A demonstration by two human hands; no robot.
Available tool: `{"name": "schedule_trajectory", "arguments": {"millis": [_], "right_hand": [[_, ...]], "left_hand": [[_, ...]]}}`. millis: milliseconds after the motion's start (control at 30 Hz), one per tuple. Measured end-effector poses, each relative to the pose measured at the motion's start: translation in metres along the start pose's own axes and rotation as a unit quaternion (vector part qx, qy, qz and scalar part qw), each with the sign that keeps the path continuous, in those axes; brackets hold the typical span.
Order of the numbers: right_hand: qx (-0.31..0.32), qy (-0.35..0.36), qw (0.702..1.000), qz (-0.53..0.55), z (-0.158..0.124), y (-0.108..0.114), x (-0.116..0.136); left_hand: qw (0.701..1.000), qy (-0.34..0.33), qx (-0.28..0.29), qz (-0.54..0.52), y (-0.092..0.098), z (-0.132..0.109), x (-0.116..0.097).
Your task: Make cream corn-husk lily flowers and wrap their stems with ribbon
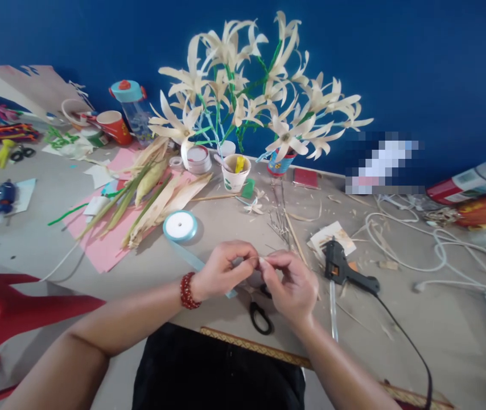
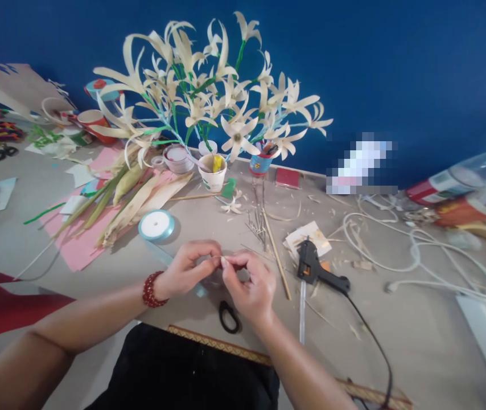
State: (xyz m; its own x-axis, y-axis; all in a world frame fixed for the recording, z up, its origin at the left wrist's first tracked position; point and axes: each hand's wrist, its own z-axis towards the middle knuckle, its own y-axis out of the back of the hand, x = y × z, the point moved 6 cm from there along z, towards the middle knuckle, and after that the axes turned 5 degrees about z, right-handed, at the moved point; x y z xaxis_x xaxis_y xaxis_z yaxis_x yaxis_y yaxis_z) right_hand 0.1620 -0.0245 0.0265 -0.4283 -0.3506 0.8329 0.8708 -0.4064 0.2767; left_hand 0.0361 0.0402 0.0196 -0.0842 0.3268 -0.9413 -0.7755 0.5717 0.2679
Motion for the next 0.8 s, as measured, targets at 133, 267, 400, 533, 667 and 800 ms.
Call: {"name": "schedule_trajectory", "arguments": {"millis": [133, 267, 400, 533, 667, 800], "right_hand": [[-0.068, 0.007, 0.998, 0.015, 0.001, 0.017, -0.003], [-0.063, -0.047, 0.997, 0.023, 0.003, 0.02, -0.011], [-0.015, -0.046, 0.999, 0.016, 0.004, 0.01, -0.008], [0.002, -0.002, 1.0, 0.005, 0.002, 0.005, -0.002], [-0.036, -0.001, 0.999, -0.001, 0.0, 0.013, -0.004], [-0.034, -0.018, 0.999, 0.011, 0.001, 0.013, -0.008]], "left_hand": [[0.996, 0.072, -0.021, -0.052, 0.005, -0.001, 0.019], [0.999, 0.026, -0.026, -0.024, 0.009, -0.001, 0.008], [0.996, -0.078, -0.031, 0.034, 0.007, 0.001, -0.012], [0.99, -0.113, -0.045, 0.074, 0.006, 0.002, -0.014], [0.989, -0.071, -0.086, 0.099, 0.016, 0.001, -0.006], [0.988, -0.08, -0.08, 0.109, 0.019, -0.001, -0.008]]}}
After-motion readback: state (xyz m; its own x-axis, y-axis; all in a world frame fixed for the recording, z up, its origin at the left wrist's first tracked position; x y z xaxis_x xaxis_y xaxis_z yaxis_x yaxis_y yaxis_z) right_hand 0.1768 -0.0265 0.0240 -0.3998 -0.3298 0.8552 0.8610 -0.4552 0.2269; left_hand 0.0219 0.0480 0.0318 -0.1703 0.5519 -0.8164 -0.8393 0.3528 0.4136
